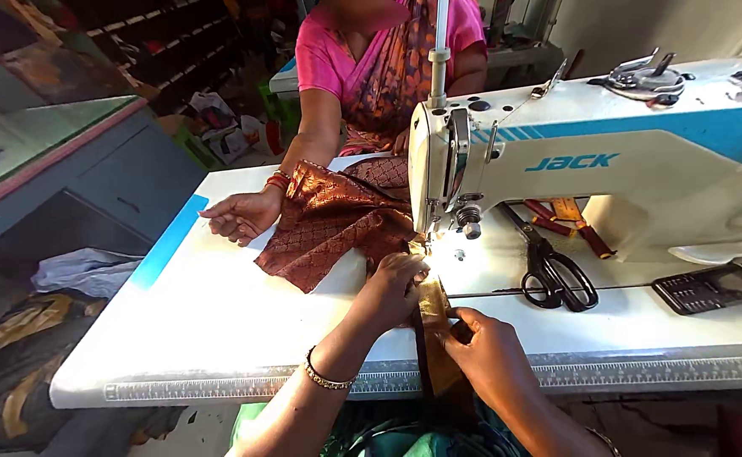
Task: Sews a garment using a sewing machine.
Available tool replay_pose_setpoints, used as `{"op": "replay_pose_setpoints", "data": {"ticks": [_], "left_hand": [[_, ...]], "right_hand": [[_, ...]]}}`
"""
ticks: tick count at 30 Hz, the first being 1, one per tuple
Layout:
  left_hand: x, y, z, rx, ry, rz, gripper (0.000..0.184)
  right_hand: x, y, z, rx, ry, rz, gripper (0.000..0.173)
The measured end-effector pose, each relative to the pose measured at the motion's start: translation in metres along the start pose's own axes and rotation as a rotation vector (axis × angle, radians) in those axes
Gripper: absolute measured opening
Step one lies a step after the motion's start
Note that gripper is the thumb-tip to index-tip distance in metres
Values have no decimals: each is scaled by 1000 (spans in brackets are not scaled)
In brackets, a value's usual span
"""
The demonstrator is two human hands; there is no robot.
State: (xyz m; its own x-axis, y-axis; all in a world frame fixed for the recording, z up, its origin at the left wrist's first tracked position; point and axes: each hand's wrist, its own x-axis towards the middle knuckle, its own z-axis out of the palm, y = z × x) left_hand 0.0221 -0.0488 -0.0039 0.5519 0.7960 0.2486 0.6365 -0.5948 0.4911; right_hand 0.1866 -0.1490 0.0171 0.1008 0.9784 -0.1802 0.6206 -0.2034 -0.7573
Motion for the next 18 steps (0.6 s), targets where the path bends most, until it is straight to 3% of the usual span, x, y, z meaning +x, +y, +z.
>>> {"op": "replay_pose_setpoints", "data": {"ticks": [10,18], "left_hand": [[-4,7,1,-33,21,59,16],[-1,3,1,-76,27,87,17]], "right_hand": [[-12,7,28,-62,220,-264,35],[-15,7,33,-102,258,-339,27]]}}
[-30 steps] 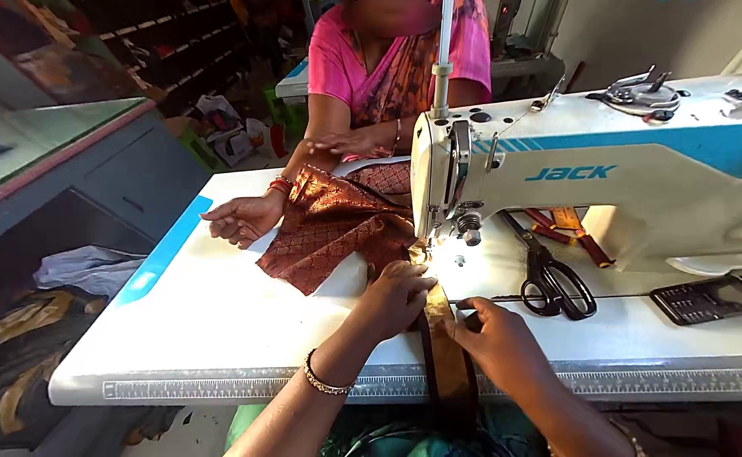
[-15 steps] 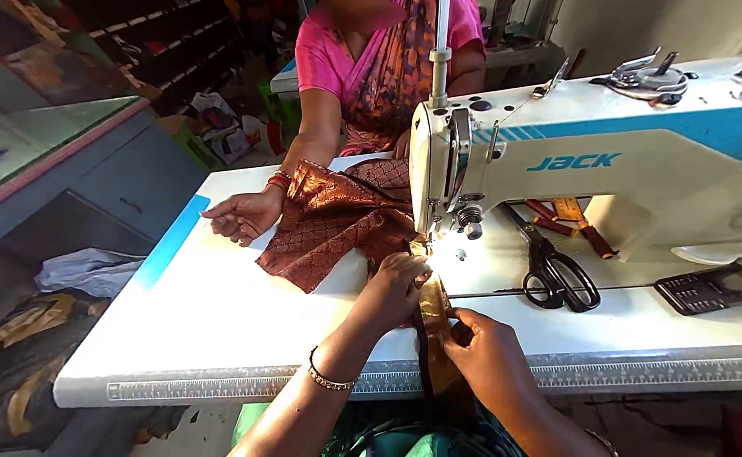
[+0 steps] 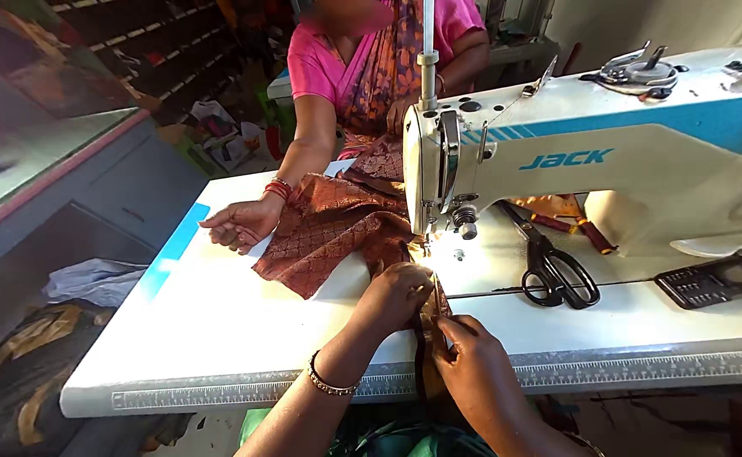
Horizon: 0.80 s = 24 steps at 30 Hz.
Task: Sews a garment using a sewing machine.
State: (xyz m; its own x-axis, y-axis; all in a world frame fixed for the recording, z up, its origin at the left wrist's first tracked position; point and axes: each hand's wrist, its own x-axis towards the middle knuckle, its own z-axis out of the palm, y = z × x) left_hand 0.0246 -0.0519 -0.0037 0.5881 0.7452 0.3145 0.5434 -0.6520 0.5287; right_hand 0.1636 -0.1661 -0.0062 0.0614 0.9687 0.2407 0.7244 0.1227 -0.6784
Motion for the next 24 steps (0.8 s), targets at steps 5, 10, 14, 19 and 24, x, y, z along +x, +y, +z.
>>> {"op": "replay_pose_setpoints", "data": {"ticks": [5,10,14,19,24], "left_hand": [[-3,3,-2,26,8,7,16],[-3,5,-1,32,2,-29,13],[-4,7,-1,43,-8,-33,19],[-3,7,-2,39,-40,-41,18],[0,6,-2,0,-34,-48,15]], "right_hand": [[4,-4,-7,24,-98,87,30],[8,0,-16,79,-154,161,22],[10,6,-23,126,-195,233,23],[7,8,-24,134,-190,245,20],[-7,4,-12,14,-72,34,18]]}}
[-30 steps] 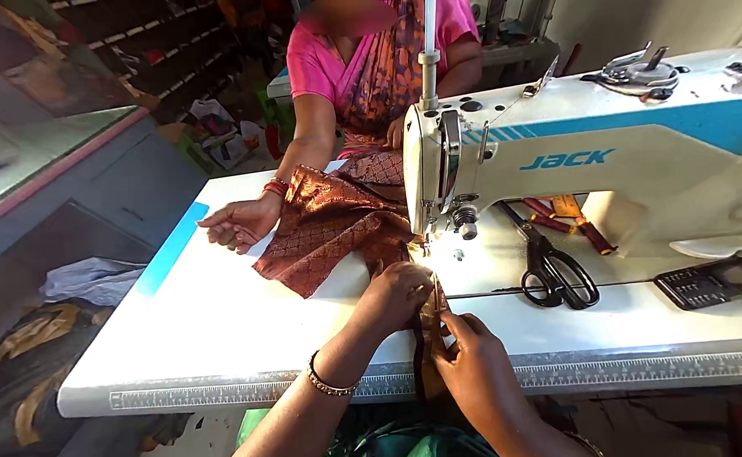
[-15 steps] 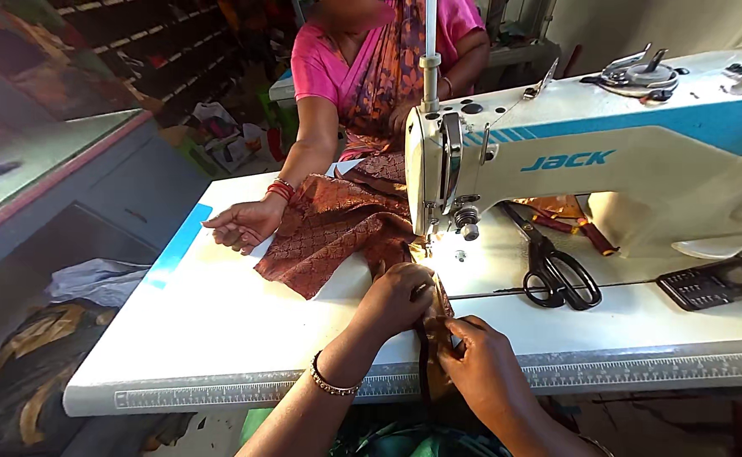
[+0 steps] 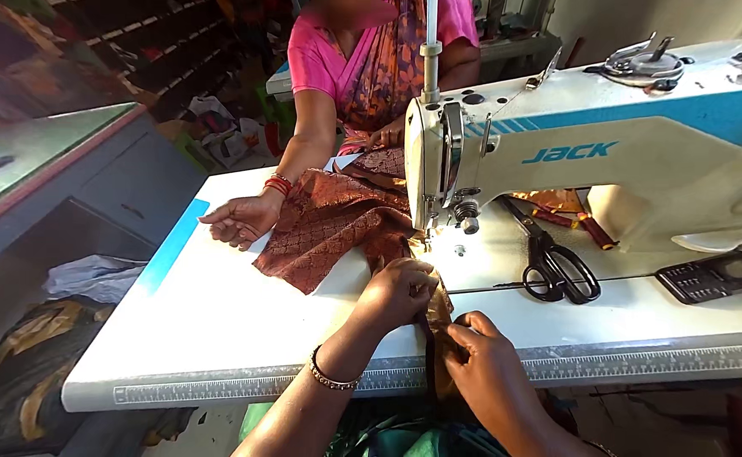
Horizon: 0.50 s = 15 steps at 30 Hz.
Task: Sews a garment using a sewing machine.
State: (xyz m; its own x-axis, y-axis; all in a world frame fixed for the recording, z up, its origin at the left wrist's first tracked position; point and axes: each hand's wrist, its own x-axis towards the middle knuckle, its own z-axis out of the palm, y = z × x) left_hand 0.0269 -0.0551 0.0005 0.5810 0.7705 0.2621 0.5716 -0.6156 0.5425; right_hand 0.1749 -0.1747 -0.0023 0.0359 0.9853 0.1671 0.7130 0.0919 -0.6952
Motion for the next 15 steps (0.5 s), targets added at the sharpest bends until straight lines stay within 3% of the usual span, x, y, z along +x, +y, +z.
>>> {"op": "replay_pose_setpoints", "data": {"ticks": [5,15], "left_hand": [[-1,-2,1,-25,10,7,17],[-4,-3,1,5,-2,0,16]], "right_hand": [[-12,0,23,-184,182,-226,27],[-13,-5,15,-224,106,-168,32]]}}
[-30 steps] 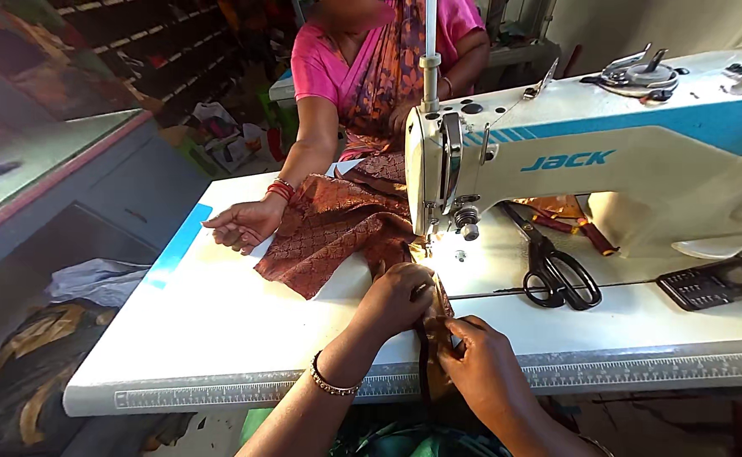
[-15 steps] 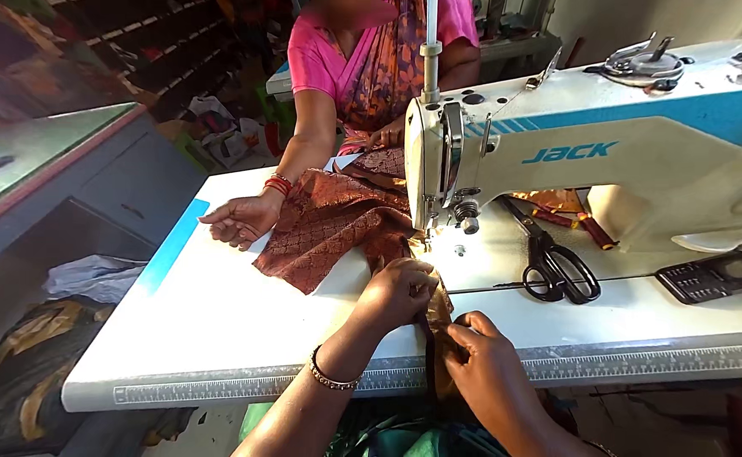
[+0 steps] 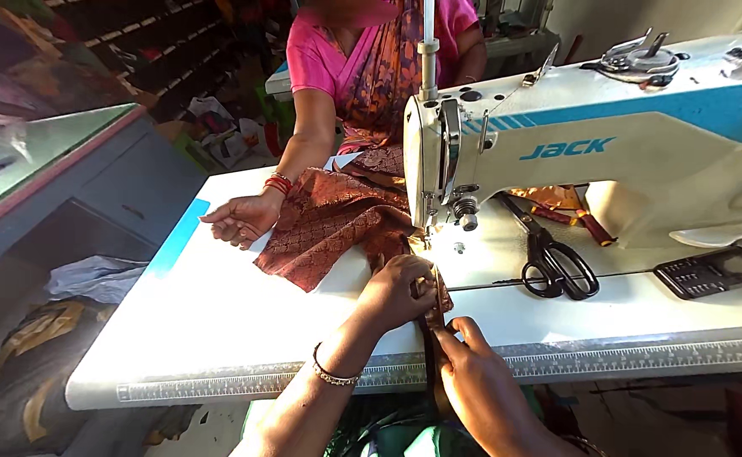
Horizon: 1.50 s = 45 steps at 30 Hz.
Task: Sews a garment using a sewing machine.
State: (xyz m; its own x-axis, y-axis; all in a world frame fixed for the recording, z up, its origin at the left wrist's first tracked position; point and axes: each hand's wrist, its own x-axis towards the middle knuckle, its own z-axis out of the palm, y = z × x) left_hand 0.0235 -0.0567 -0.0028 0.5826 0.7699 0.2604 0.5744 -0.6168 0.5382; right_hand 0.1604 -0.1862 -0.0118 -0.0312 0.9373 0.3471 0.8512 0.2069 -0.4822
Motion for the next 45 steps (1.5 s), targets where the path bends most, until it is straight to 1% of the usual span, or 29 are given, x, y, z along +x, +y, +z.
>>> {"op": "replay_pose_setpoints", "data": {"ticks": [2,4,9,11,14,18,20,24,29,33,37,42,45], "left_hand": [[-1,2,-1,9,-1,-10,23],[2,2,-1,3,-26,-41,27],[4,0,-1,-19,-43,-30,24],[4,2,-3,-23,-64,-43,24],[3,-1,-2,-24,-46,-14,23],[2,-7,2,-6,18,74,21],[3,-8,2,3,14,81,20],[3,-6,1,6,-6,46,21],[1,3,3,19,49,-35,23],[-4,12,2,53,102,-50,26],[-1,12,5,65,99,-79,32],[2,9,8,77,95,-76,31],[4,11,7,98,39,-107,31]], "right_hand": [[0,2,-2,30,26,28,30],[2,5,-6,125,-1,82,27],[9,15,-21,384,-209,309,27],[9,18,-23,436,-224,353,26],[8,19,-24,442,-208,366,28],[7,21,-21,444,-178,364,27],[6,22,-20,458,-174,365,28],[6,22,-19,462,-158,360,27],[5,23,-18,480,-139,371,27],[5,24,-17,494,-131,377,26],[6,25,-18,528,-142,409,27],[6,27,-19,583,-178,445,29],[15,34,-30,482,-283,419,28]]}}
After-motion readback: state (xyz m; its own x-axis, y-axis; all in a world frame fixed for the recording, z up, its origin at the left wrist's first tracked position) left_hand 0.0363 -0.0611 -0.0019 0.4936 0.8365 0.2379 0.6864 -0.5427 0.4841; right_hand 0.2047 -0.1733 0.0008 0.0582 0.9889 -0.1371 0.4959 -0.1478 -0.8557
